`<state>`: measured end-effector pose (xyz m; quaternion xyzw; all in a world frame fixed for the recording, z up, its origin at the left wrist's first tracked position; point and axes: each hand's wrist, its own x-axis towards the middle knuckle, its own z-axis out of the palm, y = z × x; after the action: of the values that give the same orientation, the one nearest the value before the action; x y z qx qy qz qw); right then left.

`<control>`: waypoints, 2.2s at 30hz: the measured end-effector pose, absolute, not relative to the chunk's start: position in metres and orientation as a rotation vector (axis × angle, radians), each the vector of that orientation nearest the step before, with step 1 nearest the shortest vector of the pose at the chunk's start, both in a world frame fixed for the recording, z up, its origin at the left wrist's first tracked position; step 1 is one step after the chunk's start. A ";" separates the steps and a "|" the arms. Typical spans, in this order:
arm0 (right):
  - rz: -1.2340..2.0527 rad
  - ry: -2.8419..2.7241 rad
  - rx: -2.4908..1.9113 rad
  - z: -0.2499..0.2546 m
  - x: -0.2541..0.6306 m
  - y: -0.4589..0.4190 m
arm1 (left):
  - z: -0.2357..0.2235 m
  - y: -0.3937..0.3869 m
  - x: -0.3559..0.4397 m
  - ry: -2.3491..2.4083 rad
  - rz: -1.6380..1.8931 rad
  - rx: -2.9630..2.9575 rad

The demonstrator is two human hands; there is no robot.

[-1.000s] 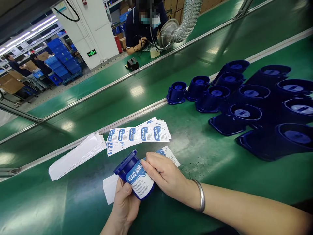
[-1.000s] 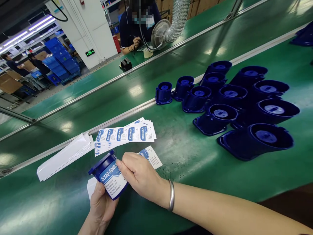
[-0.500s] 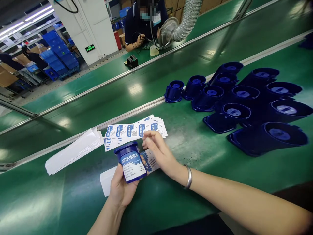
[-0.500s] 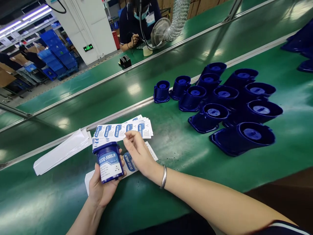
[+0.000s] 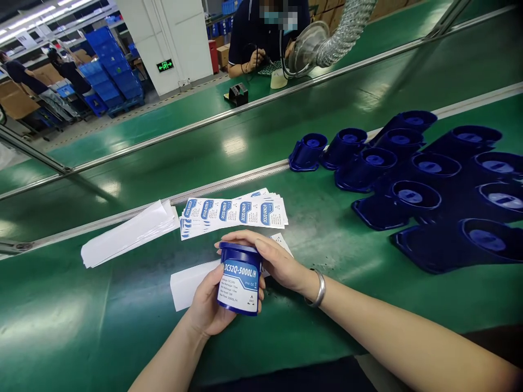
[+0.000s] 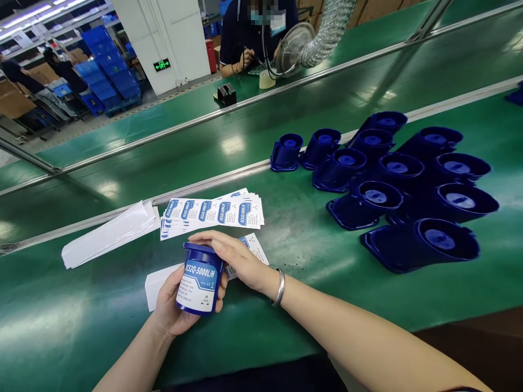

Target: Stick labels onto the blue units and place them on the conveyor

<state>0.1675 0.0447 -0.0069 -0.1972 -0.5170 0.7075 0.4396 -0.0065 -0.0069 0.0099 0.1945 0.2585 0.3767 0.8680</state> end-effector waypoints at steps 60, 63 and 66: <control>1.322 -1.297 -1.096 -0.016 0.170 0.037 | 0.017 -0.006 0.001 1.068 0.872 0.687; 1.336 -1.275 -1.095 -0.016 0.170 0.037 | 0.016 -0.005 0.002 1.082 0.879 0.674; 1.321 -1.276 -1.108 -0.017 0.169 0.036 | 0.015 -0.005 0.001 1.079 0.874 0.682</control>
<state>0.1693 0.0365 -0.0172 -0.4539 -0.5224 0.5409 0.4781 0.0006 -0.0049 0.0151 0.3079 0.4873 0.3949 0.7154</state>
